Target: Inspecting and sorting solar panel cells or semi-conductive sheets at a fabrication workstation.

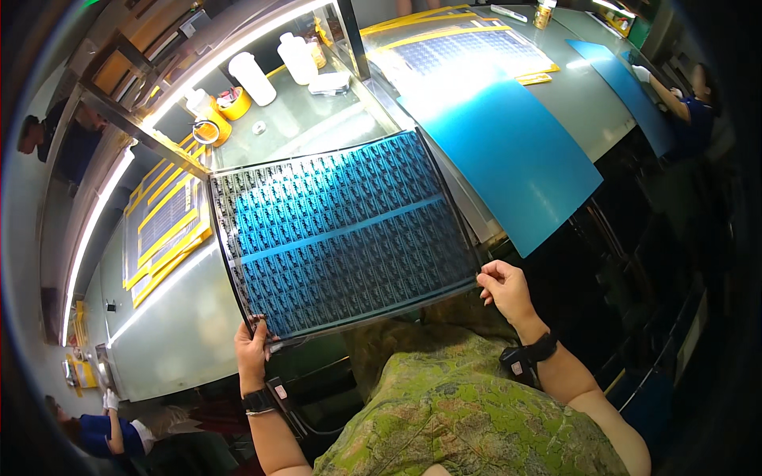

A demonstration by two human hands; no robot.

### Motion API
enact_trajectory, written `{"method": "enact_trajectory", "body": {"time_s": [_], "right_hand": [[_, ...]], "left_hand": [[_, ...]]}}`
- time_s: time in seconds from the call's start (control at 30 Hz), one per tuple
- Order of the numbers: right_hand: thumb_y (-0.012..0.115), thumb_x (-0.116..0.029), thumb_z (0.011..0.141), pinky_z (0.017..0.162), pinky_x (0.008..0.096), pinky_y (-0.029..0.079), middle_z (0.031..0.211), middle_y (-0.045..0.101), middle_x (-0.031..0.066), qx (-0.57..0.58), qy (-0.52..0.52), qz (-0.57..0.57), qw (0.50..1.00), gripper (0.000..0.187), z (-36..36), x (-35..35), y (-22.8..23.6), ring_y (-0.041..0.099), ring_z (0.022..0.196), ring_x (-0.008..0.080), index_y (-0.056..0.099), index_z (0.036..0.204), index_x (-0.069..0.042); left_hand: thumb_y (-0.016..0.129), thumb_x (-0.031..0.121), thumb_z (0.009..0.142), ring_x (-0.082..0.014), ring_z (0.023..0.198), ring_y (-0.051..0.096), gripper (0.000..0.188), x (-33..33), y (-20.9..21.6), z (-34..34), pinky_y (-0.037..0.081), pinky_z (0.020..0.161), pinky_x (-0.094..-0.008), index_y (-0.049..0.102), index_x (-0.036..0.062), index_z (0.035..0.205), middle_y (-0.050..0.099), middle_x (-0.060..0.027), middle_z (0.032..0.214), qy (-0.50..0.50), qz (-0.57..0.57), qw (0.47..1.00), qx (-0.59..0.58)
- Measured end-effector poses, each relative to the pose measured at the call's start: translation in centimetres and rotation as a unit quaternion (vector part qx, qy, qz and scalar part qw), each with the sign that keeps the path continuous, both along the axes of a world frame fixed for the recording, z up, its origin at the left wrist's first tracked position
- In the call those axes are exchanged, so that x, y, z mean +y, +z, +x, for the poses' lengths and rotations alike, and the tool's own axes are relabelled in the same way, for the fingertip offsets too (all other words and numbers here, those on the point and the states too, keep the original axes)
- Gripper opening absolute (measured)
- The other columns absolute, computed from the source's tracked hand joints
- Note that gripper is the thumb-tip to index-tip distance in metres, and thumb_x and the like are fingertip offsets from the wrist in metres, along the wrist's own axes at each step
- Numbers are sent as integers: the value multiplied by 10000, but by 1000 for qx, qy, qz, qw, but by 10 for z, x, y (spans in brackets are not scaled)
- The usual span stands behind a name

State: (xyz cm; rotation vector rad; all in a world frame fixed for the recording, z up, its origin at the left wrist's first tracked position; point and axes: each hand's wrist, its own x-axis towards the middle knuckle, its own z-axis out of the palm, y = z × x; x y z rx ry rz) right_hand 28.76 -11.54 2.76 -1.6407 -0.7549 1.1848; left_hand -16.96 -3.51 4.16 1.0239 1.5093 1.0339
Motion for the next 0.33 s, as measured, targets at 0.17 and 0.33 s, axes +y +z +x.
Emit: {"method": "enact_trajectory", "body": {"time_s": [0.17, 0.33], "right_hand": [[627, -41, 831, 445, 213, 434, 650, 551, 9, -58, -11, 10, 998, 98, -8, 1, 4, 535, 518, 63, 561, 759, -32], [649, -67, 818, 536, 248, 466, 634, 547, 8, -162, 56, 37, 985, 96, 0, -2, -16, 553, 589, 79, 555, 799, -58]], "left_hand": [[590, 112, 908, -29, 409, 408, 76, 6, 8, -2, 325, 371, -181, 540, 55, 922, 544, 12, 671, -46, -19, 994, 96], [579, 120, 912, -26, 412, 421, 100, 2, -1, -12, 312, 362, -174, 516, 56, 956, 562, -7, 716, -37, -1, 998, 57]]}}
